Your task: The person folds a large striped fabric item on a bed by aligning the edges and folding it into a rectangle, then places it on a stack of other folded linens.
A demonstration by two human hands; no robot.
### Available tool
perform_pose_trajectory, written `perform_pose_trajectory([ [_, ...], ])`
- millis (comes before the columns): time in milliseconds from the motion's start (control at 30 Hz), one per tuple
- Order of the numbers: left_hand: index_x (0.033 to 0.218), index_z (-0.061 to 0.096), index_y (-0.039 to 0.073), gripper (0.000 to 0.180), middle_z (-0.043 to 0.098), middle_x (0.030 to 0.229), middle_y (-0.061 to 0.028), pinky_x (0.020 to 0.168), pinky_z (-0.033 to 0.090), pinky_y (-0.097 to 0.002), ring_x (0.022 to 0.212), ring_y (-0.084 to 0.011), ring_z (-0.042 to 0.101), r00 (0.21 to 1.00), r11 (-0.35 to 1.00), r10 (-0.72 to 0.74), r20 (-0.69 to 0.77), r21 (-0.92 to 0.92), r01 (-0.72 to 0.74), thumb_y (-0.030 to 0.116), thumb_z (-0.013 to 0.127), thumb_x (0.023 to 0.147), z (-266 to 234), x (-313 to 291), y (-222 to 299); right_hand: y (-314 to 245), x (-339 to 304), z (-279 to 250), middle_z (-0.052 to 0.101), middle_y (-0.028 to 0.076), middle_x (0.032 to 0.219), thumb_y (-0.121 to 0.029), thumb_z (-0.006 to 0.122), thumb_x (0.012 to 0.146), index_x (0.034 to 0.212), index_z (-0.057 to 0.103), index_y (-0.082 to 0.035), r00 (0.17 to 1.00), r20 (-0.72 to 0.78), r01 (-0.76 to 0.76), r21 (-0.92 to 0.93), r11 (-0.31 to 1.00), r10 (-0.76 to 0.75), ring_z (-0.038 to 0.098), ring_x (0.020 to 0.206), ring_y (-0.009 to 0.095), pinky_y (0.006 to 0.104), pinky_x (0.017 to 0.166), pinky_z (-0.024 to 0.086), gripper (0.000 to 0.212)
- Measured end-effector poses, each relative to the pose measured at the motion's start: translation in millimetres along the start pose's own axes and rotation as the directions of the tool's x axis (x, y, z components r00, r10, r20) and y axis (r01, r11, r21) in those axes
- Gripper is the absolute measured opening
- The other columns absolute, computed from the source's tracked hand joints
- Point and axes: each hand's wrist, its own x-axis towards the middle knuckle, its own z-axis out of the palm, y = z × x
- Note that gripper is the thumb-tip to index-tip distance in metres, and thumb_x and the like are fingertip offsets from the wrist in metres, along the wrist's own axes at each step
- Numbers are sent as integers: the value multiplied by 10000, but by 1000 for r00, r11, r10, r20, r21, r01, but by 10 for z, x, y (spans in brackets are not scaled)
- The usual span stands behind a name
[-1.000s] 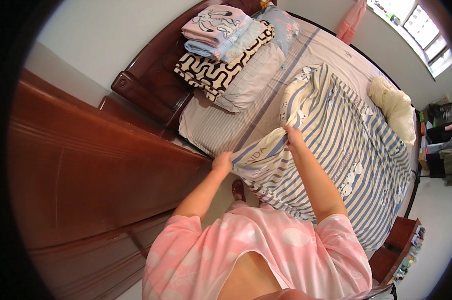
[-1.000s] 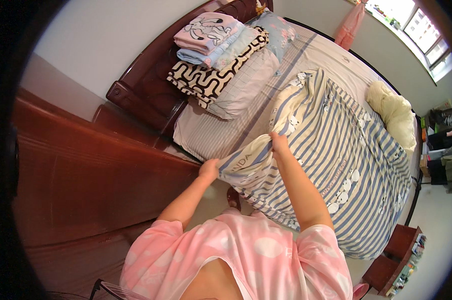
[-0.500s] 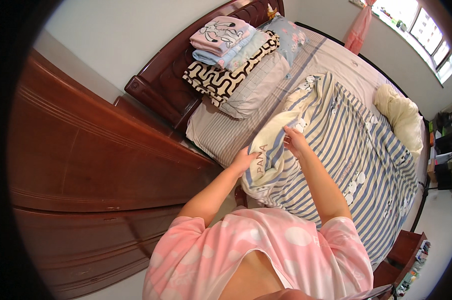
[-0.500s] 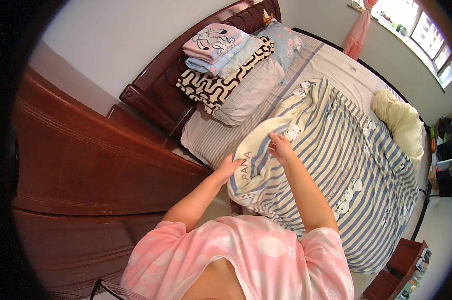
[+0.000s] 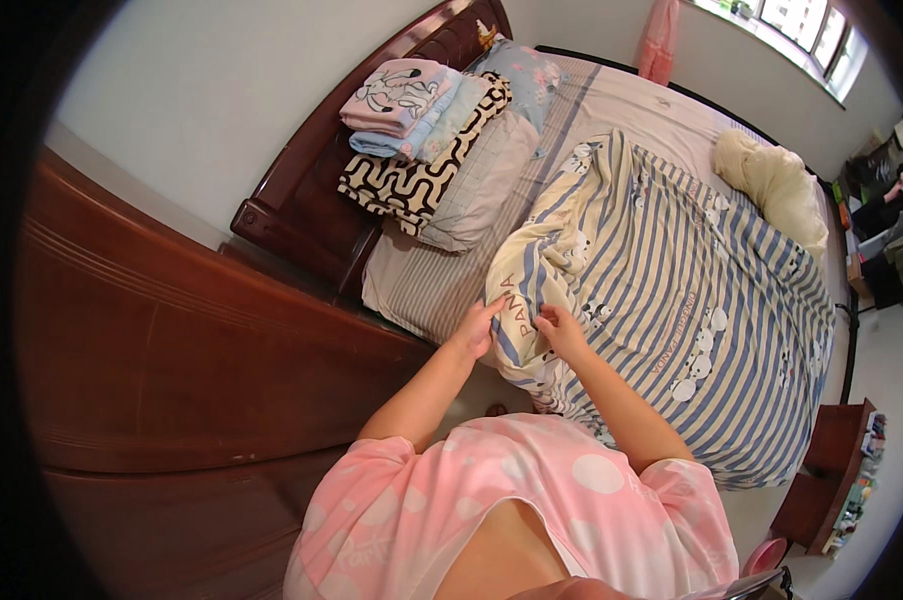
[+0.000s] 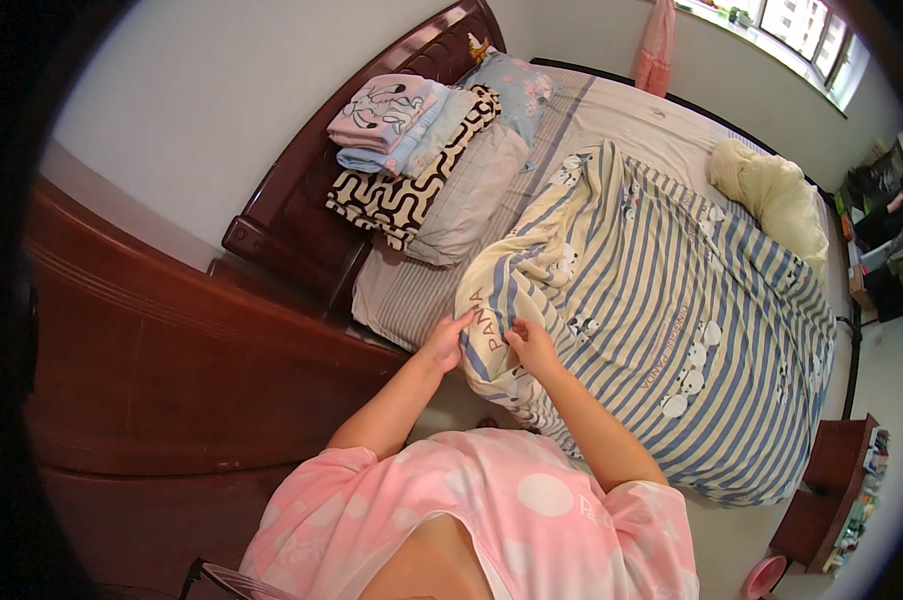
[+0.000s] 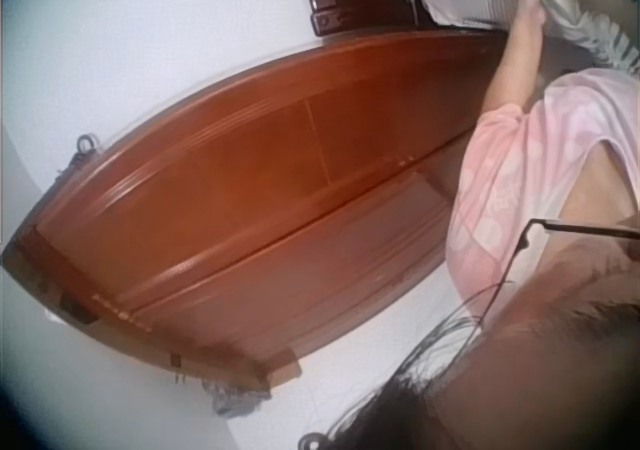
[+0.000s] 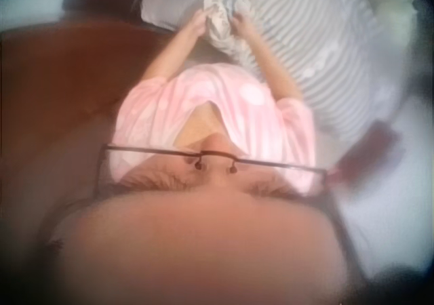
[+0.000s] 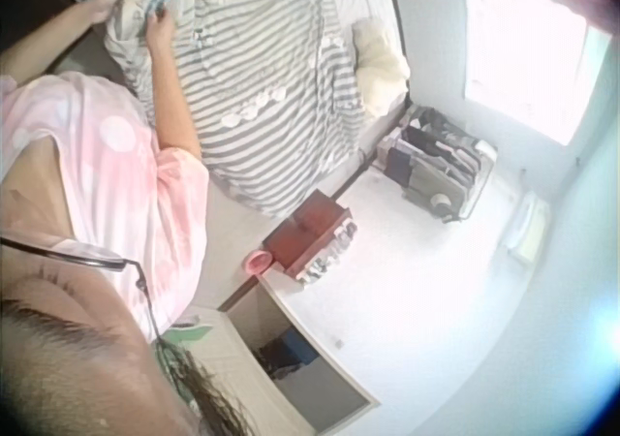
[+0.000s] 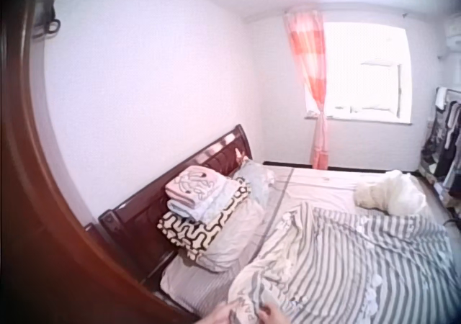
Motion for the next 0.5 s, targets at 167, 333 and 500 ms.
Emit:
perform_pose_trajectory([
  [167,1199,450,24,334,569,1109,-104,846,472,-363,989,-219,572,997,998,-65,40,-13,66,165,494,900,2,-195,85,-96,-69,235,549,6,765,-154,568,854,951,568,-15,964,49,-265,56,963,262,484,662,81,221,590,391,170],
  [333,1194,432,-4,346,557,1127,-112,845,469,-362,990,-225,570,996,997,-71,55,-36,73,169,497,901,-170,-204,79,70,-63,307,488,-18,698,-155,514,866,882,559,-72,961,-105,-222,249,943,254,430,596,76,211,532,337,96],
  [500,1186,407,-2,357,562,1108,-102,813,480,-345,967,-217,578,993,993,-109,42,53,106,200,495,905,-277,-323,155,-594,-337,336,473,-19,685,-196,491,848,838,532,-107,975,-73,-167,373,913,209,424,597,86,200,544,342,98],
])
